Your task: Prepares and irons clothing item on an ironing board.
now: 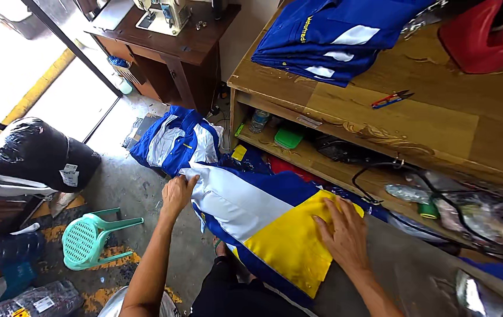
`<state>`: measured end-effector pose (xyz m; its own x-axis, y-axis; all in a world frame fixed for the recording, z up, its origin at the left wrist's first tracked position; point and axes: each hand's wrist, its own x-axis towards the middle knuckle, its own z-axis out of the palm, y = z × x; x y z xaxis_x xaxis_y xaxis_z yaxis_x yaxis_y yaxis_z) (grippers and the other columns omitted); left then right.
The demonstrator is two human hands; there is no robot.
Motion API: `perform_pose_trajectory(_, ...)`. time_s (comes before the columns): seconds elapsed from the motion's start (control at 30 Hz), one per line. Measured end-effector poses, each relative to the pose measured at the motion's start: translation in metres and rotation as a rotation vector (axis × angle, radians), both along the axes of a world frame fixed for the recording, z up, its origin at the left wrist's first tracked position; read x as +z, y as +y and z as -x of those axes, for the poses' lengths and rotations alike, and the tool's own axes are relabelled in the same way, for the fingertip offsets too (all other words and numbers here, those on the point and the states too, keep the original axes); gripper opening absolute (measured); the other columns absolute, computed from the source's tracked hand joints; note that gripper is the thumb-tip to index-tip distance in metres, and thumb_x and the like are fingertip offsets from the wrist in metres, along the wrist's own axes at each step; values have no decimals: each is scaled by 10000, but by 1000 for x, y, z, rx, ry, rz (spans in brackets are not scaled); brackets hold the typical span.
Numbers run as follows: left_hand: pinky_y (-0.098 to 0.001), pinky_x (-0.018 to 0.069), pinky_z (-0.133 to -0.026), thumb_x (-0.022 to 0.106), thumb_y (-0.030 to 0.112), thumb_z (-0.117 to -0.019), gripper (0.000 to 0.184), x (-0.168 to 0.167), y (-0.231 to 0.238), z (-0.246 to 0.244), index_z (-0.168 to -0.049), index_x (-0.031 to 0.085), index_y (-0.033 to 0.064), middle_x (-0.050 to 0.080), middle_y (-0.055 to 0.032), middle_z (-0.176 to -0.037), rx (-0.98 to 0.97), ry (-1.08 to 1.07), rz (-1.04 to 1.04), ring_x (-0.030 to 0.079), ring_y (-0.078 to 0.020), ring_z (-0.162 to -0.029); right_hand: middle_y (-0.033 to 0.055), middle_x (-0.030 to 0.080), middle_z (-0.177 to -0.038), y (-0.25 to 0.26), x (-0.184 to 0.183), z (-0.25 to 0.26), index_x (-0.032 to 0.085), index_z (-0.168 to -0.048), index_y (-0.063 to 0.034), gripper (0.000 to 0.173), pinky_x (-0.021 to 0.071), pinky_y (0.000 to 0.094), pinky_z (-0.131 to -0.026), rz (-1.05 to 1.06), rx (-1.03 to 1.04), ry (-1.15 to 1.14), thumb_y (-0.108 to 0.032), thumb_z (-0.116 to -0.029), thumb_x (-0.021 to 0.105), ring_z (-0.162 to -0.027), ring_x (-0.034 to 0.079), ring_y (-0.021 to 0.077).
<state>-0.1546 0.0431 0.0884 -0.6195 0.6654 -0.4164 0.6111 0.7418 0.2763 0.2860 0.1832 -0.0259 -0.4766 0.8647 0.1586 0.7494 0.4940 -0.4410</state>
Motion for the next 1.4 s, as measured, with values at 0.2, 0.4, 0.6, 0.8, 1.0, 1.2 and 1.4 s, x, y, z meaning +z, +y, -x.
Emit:
perform_pose_trajectory(0.2, -449, 538, -897, 653, 461, -964, 479, -67, -7, 14, -1082, 704, -1, 688, -160, -1019, -26, -272, -332, 665, -255, -944, 321, 359, -1585, -56, 9, -32, 432, -1541, -23, 764, 214, 773, -1122, 107, -357, -3, -563, -1000, 454, -1488, 277, 546)
perform_pose_trajectory(0.4, -432, 555, -813, 736, 488, -908, 554, -67, -1, 14, -1135, 652, -10, 687, -140, -967, 108, -417, -200, 662, -219, -830, 313, 407, -1559, -65, 6, -4, 538, -1457, -2, 587, 224, 687, -1196, 69, -220, 88, -351, -988, 488, -1483, 304, 534)
perform_pose_trajectory(0.6, -327, 513, -706, 733, 314, -934, 305, -67, 12, 18, -893, 639, 27, 605, -31, -762, -80, -594, -305, 581, -106, -684, 244, 401, -1598, -58, -16, 23, 520, -1513, -118, 643, 187, 691, -1199, 51, -112, -6, -522, -1060, 310, -1512, 293, 480)
perform_pose_trajectory(0.8, -360, 562, -825, 654, 174, -970, 301, -70, 17, 9, -1147, 564, -52, 660, -147, -975, -99, -613, -421, 666, -179, -855, 184, 332, -1655, -55, -22, 28, 413, -1589, -186, 702, 141, 678, -1207, 68, -145, -152, -598, -1055, 220, -1551, 243, 416)
perform_pose_trajectory(1.0, -454, 535, -829, 720, 224, -933, 306, -79, 49, -10, -1072, 605, -24, 659, -150, -892, -101, -347, -447, 645, -250, -837, 159, 329, -1663, -12, -23, 18, 382, -1606, -212, 710, 119, 692, -1213, 37, -96, -206, -617, -1052, 202, -1559, 237, 392)
perform_pose_trajectory(1.2, -540, 533, -871, 758, 444, -904, 526, -57, 56, -5, -1162, 597, 14, 679, -168, -956, -91, -269, -267, 669, -312, -913, 218, 306, -1657, 22, -9, 31, 379, -1604, -168, 666, 96, 775, -1161, 63, -82, -241, -536, -1058, 280, -1545, 202, 479)
perform_pose_trajectory(1.4, -572, 529, -932, 769, 518, -860, 661, -53, 46, -21, -1271, 600, 28, 707, -180, -1116, 36, -134, -171, 685, -341, -1061, 107, 509, -1557, 15, 10, 123, 602, -1456, -213, 492, 293, 619, -1204, 59, 378, 59, -424, -1074, 376, -1498, 376, 369)
